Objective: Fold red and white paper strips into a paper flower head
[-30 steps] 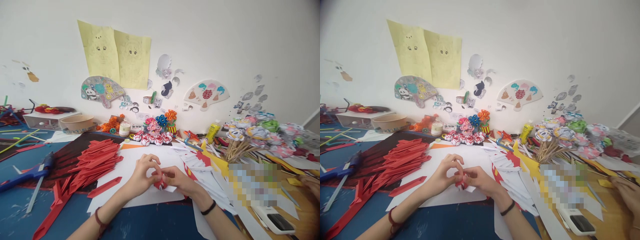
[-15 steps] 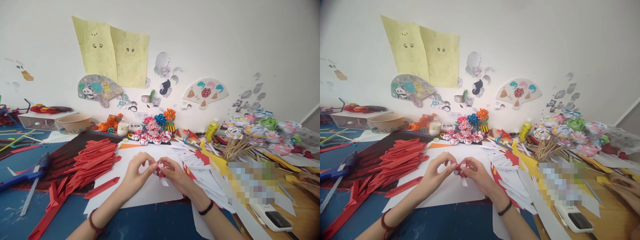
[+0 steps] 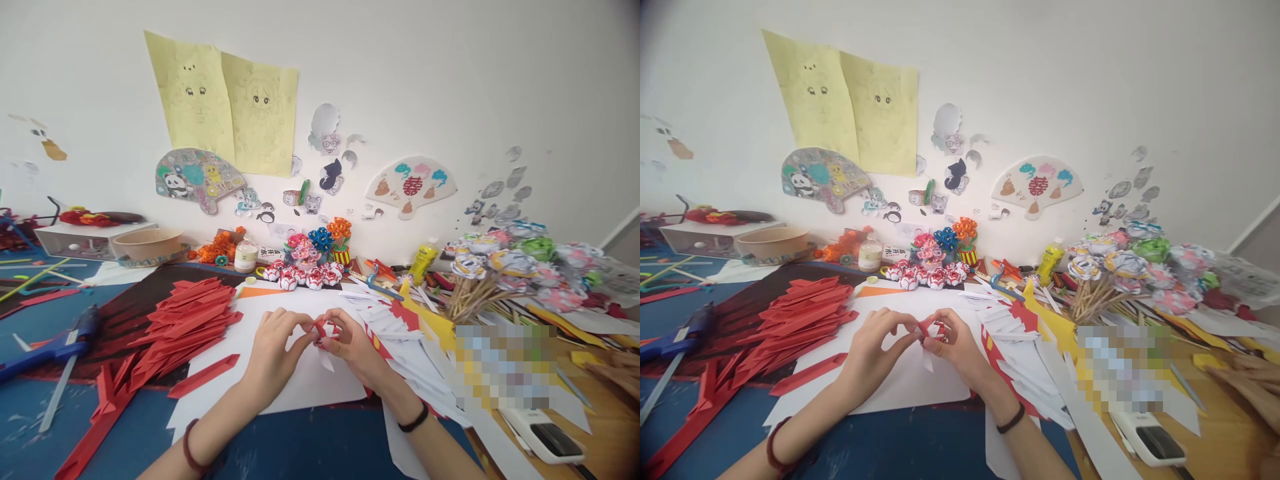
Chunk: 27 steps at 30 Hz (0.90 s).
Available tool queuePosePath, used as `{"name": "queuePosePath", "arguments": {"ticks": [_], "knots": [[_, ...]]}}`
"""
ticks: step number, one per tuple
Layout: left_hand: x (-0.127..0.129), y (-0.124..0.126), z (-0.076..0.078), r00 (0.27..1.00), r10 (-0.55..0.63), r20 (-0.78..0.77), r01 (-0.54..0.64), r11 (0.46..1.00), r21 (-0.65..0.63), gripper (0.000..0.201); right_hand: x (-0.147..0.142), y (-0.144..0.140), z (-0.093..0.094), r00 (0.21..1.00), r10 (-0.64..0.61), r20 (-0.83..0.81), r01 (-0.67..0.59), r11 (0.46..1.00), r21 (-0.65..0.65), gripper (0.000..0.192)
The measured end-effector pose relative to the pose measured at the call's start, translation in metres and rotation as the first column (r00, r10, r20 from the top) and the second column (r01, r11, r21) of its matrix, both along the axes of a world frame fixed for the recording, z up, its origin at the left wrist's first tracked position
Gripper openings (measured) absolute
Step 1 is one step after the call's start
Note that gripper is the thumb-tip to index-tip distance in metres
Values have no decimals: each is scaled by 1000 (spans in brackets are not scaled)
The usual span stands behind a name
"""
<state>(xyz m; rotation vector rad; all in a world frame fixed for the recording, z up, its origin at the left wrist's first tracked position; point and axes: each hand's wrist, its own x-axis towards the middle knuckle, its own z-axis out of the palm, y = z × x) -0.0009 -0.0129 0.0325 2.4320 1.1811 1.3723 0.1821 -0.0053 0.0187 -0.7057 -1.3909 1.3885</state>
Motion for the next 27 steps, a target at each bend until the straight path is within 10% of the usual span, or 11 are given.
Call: {"name": "queuePosePath", "arguments": {"ticks": [11,27], "knots": [[10,-3,-14,997,-59,-42,58,998,-25,5,-4,-4,0,997,-57,48,54,997,49,32],[-9,-2,-4,868,46,-495,200,879,433,30,9,4,-2,951,-81,298,63,995,71,41]]}}
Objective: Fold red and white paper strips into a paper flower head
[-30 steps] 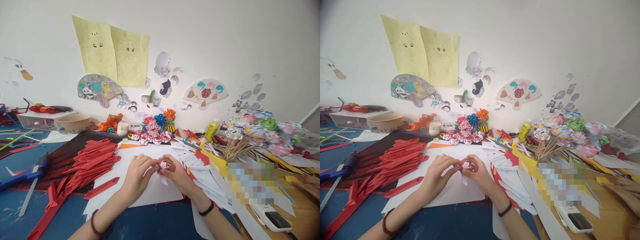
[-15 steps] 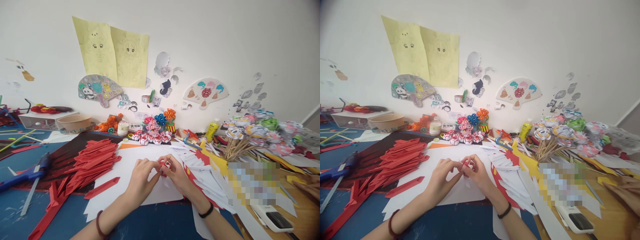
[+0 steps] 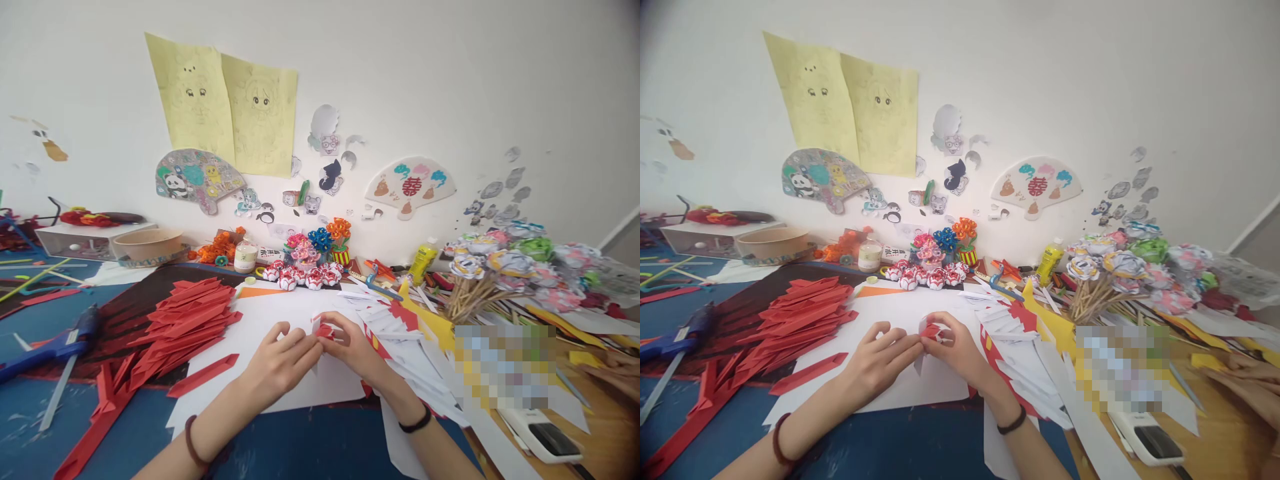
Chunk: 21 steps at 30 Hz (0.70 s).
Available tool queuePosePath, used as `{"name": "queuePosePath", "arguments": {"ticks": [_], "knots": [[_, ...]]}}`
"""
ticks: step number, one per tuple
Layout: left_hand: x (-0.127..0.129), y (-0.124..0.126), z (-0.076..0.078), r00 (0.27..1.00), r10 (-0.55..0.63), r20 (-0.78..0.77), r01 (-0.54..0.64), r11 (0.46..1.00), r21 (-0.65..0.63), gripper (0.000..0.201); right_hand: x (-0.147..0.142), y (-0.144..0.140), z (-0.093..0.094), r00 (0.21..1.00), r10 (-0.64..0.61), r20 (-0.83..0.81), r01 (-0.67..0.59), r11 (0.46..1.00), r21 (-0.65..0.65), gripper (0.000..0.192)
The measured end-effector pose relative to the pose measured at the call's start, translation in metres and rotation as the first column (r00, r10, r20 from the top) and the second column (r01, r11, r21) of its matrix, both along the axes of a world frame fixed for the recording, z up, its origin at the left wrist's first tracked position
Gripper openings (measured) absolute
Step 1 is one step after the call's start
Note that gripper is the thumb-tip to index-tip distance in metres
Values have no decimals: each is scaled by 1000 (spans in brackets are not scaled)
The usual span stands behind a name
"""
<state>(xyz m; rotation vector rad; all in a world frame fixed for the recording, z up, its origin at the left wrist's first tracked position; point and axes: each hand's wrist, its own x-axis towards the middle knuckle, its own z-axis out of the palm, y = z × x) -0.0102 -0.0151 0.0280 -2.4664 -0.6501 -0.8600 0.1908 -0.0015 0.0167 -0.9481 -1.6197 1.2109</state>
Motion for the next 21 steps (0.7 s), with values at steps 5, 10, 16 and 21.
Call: {"name": "queuePosePath", "arguments": {"ticks": [5,10,16,21], "knots": [[-2,-1,9,997,-59,-56,64,993,95,28,1,3,-4,998,56,-31,-58,996,-72,39],[-1,-4,11,996,-32,-77,45,982,184,26,1,0,2,994,30,-107,-38,997,-66,33],[-2,3,3,997,16,77,-13,999,-46,25,3,-3,6,952,65,-298,-136,965,-226,35],[2,13,1,950,83,303,53,909,-413,11,1,-3,0,902,64,-426,-210,929,-304,41]]}}
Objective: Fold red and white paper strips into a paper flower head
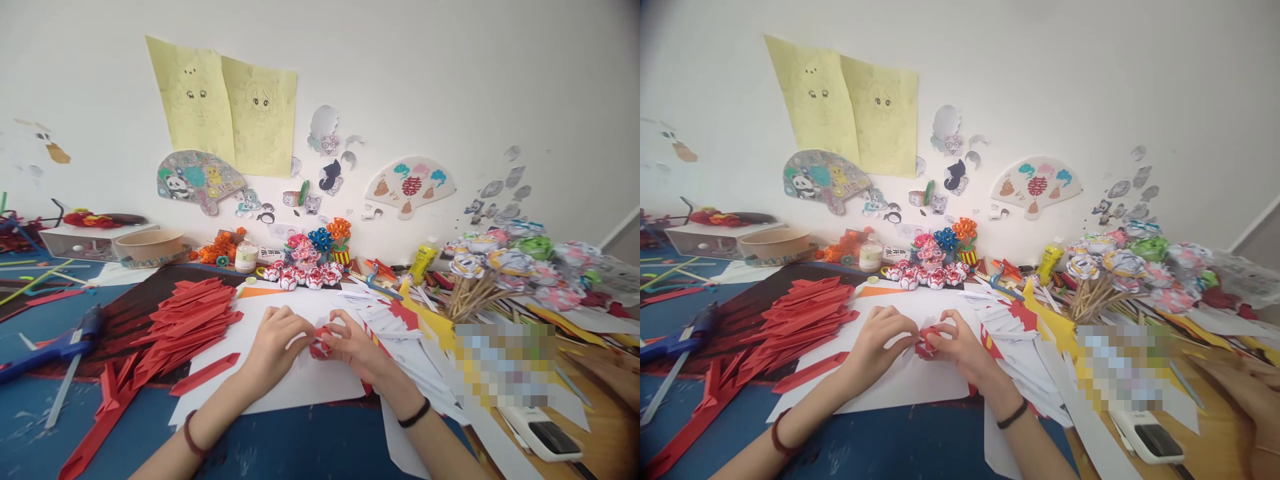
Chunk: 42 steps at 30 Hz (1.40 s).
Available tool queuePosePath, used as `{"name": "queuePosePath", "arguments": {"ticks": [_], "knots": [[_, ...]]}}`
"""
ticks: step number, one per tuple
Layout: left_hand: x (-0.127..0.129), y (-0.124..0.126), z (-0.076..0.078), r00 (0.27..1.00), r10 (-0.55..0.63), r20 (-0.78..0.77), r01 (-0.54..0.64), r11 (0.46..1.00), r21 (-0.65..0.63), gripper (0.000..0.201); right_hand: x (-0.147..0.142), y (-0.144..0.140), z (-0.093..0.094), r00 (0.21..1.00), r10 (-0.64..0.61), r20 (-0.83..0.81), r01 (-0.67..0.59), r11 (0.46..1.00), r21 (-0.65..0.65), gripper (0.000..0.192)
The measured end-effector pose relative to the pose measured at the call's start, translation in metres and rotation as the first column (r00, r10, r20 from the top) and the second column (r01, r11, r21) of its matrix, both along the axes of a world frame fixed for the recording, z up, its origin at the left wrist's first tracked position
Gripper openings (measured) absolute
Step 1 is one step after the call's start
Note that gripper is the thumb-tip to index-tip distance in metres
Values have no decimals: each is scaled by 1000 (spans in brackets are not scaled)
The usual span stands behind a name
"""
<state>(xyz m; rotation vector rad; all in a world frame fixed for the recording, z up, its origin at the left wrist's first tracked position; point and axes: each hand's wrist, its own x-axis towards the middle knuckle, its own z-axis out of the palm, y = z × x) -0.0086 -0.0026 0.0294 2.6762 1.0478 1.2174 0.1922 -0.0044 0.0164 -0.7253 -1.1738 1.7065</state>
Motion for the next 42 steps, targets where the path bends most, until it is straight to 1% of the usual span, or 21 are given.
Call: {"name": "queuePosePath", "arguments": {"ticks": [3,5,6,8,11,13,15,18,21,23,26,29,33,35,38,42], "knots": [[2,1,3,992,53,110,-31,981,-190,10,-1,0,-3,999,-5,-54,2,998,-59,49],[3,0,4,988,74,139,-36,966,-257,10,-2,1,-4,997,-13,-81,6,996,-84,54],[3,-1,4,988,66,139,-27,963,-266,9,-2,1,-5,996,-16,-93,8,996,-93,55],[3,-1,4,992,40,117,-12,972,-233,6,-2,2,-7,994,-26,-106,14,994,-108,58],[2,-3,2,998,40,41,-36,995,-94,7,-2,4,-8,995,-57,-86,47,993,-109,59],[2,-3,0,998,57,-4,-58,998,-15,11,-2,4,-7,997,-49,-54,44,996,-80,49],[1,-2,-1,997,71,-26,-70,997,24,13,-3,3,-5,1000,-14,-19,14,999,-34,38],[0,1,-2,996,74,-55,-70,995,72,15,-5,2,-2,1000,7,17,-7,1000,1,31],[-1,2,-2,993,61,-97,-46,988,149,16,-6,1,-1,1000,-5,13,5,1000,-9,29],[-2,1,-2,992,64,-107,-41,977,212,15,-6,1,-1,1000,10,-1,-10,1000,-2,28],[-2,-1,-1,988,98,-123,-57,953,298,15,-6,1,-2,999,48,-21,-48,999,18,28],[-1,-4,-1,981,126,-150,-66,934,350,16,-7,1,-3,999,42,-9,-42,998,44,30],[0,-5,-2,981,139,-139,-77,924,375,18,-10,1,-3,999,-31,41,27,995,95,33],[1,-5,-3,984,124,-128,-69,928,367,17,-11,0,-4,997,-63,53,56,992,115,33],[0,-6,-2,988,76,-132,-30,947,321,15,-12,-1,-4,993,-104,56,97,988,118,35],[-2,-7,2,988,21,-154,18,969,247,13,-13,1,-6,983,-174,53,168,980,102,42]]}}
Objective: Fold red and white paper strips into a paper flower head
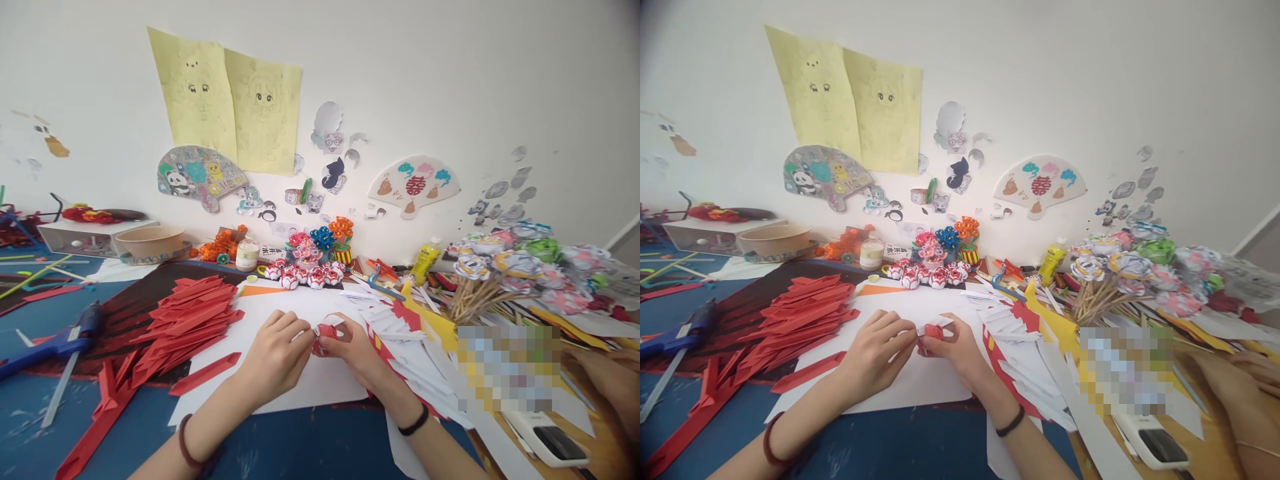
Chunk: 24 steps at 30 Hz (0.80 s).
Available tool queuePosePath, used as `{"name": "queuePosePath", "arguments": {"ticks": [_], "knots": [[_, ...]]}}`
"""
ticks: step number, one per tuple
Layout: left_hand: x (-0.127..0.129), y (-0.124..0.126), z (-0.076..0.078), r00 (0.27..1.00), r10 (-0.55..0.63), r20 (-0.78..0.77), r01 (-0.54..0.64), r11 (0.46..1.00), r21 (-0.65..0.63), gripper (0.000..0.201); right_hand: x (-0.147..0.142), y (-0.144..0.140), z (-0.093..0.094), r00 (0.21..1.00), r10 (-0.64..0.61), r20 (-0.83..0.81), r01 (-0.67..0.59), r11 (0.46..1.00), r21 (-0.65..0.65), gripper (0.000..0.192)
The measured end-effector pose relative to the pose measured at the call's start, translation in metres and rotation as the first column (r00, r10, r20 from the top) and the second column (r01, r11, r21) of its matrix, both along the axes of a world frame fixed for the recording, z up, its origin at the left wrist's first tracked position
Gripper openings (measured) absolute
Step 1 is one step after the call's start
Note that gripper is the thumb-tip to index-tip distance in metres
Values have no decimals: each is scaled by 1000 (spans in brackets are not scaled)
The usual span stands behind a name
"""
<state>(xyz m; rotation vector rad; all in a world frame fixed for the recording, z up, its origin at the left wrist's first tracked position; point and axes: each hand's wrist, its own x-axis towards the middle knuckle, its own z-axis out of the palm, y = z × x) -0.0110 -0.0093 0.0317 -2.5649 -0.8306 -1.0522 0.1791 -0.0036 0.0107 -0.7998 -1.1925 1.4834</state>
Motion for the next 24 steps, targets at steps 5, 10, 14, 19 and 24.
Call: {"name": "queuePosePath", "arguments": {"ticks": [5,10,14,19,24], "knots": [[2,-1,0,1000,8,-10,-8,1000,-25,14,0,1,-3,997,-67,44,68,998,-3,49],[10,-1,-7,987,136,84,-136,991,-12,20,2,0,-3,996,-45,71,44,999,13,48],[11,0,-10,972,192,135,-189,981,-30,17,2,-3,3,997,72,13,-72,997,5,39],[8,2,-13,969,201,143,-191,978,-80,15,2,-3,7,985,165,-45,-166,986,-20,32],[9,1,-12,971,204,126,-192,976,-101,17,4,-1,7,986,140,-95,-145,988,-56,37]]}}
